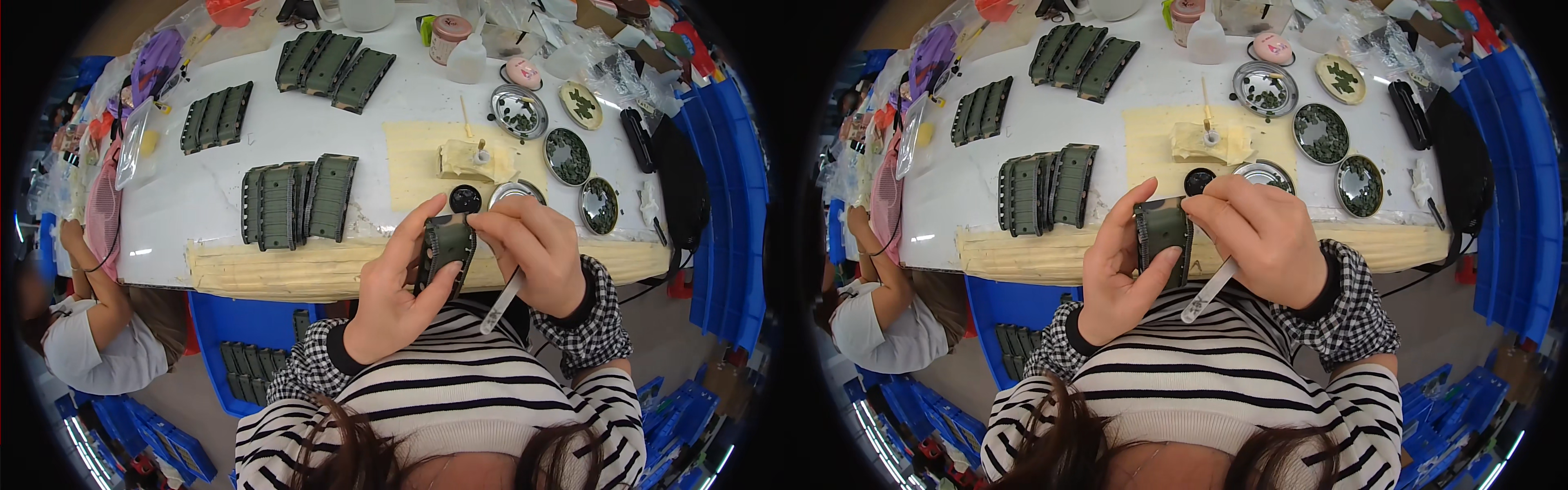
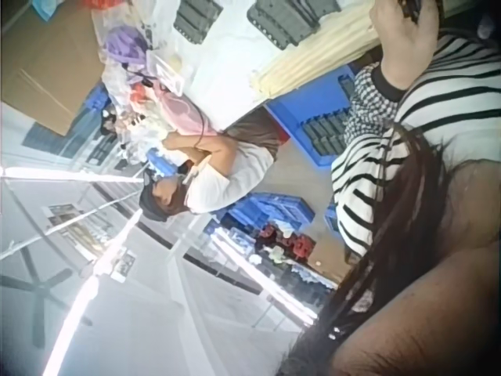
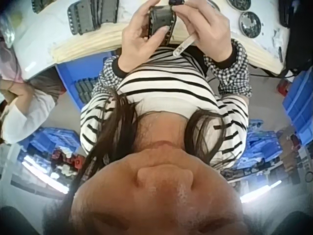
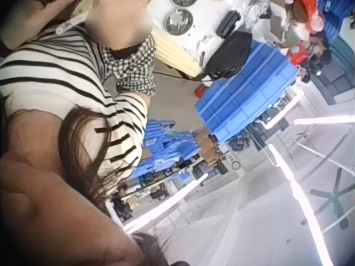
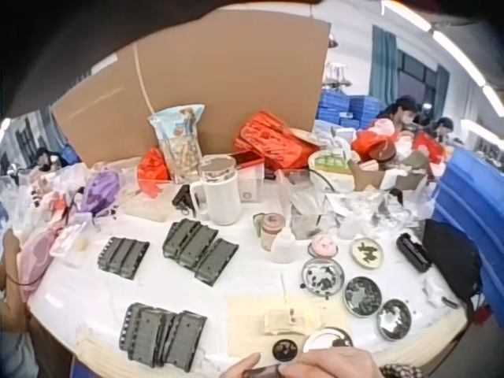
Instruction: Assembling and detailing small plastic model vehicle components at a workbench.
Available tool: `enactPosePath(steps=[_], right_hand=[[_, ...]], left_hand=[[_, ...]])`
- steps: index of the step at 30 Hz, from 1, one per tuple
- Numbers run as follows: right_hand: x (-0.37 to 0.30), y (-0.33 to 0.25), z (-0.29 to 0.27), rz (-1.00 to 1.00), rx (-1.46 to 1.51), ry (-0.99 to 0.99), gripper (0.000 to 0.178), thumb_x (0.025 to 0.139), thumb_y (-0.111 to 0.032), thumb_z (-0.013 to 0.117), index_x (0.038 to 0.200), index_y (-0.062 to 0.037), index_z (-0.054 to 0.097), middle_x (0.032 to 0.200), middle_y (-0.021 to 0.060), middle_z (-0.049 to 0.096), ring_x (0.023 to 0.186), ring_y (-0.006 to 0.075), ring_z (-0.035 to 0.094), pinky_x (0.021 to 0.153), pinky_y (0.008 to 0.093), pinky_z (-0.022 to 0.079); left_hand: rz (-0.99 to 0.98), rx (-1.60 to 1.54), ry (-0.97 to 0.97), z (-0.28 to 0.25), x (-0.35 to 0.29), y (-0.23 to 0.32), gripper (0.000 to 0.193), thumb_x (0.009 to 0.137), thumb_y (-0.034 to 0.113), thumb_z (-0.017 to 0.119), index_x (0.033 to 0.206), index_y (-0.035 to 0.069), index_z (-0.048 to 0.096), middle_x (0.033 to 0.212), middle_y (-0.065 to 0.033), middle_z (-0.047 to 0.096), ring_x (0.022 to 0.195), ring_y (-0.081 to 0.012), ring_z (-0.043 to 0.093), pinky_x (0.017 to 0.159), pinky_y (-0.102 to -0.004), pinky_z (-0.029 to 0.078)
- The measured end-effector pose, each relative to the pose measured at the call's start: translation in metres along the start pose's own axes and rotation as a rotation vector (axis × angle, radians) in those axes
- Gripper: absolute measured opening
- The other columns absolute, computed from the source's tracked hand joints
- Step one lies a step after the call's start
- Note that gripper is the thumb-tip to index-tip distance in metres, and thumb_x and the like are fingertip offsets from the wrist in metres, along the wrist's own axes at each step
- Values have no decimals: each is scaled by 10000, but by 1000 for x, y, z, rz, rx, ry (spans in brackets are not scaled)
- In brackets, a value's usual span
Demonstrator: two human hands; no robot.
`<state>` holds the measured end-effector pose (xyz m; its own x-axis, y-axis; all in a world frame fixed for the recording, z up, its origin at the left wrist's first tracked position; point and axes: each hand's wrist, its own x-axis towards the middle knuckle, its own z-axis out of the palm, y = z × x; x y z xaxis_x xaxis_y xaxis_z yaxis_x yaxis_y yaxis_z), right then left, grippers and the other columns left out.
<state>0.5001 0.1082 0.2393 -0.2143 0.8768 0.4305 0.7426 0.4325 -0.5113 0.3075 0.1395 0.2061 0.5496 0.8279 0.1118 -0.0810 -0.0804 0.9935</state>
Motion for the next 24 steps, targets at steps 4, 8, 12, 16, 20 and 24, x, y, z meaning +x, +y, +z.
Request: enactPosePath(steps=[4, 8, 12, 16, 20, 24], right_hand=[[-4, -1, 2, 129, 172, 172, 264, 744, 82, 706, 991, -8, 683, 862, 104, 598, 645, 192, 586, 558, 271, 471], [-12, 3, -5, 190, 126, 251, 260, 757, 82, 713, 995, -19, 688, 846, 94, 600, 646, 176, 580, 561, 254, 455], [-44, 47, -43, 525, -86, 484, 109, 817, 34, 664, 921, 1, 669, 789, 54, 596, 604, 79, 446, 526, 231, 342], [-80, 84, -74, 597, -322, 284, 127, 781, 37, 660, 902, 1, 652, 788, 93, 606, 635, 188, 541, 576, 279, 408], [-86, 92, -79, 714, -347, 150, 82, 809, -18, 683, 876, 13, 647, 809, 87, 632, 682, 174, 583, 612, 286, 442], [-84, 105, -76, 646, -380, 177, 98, 803, -24, 686, 878, 16, 638, 799, 104, 624, 683, 209, 586, 621, 293, 445]], left_hand=[[-25, -94, -39, -3, 2, 0, 656, 886, -65, 562, 1462, -4, 256, 1204, -146, 574, 1048, -159, 600, 882, -265, 490], [-62, -118, -84, -7, 2, 0, 664, 893, -65, 541, 1467, 0, 212, 1231, -164, 550, 1123, -196, 581, 910, -313, 518], [-133, -288, -74, -5, 2, 4, 644, 915, -39, 513, 1472, 28, 198, 1230, -177, 543, 1190, -240, 552, 921, -368, 545], [-223, -385, -112, 0, 7, 2, 657, 927, -26, 515, 1484, 45, 175, 1217, -179, 567, 1110, -226, 603, 921, -355, 529], [-230, -382, -175, 2, 10, 1, 661, 934, -23, 513, 1489, 51, 163, 1219, -180, 574, 1088, -217, 615, 927, -350, 521], [-268, -383, -157, 1, 9, 3, 663, 935, -23, 511, 1491, 53, 157, 1219, -184, 576, 1075, -219, 623, 924, -350, 522]])
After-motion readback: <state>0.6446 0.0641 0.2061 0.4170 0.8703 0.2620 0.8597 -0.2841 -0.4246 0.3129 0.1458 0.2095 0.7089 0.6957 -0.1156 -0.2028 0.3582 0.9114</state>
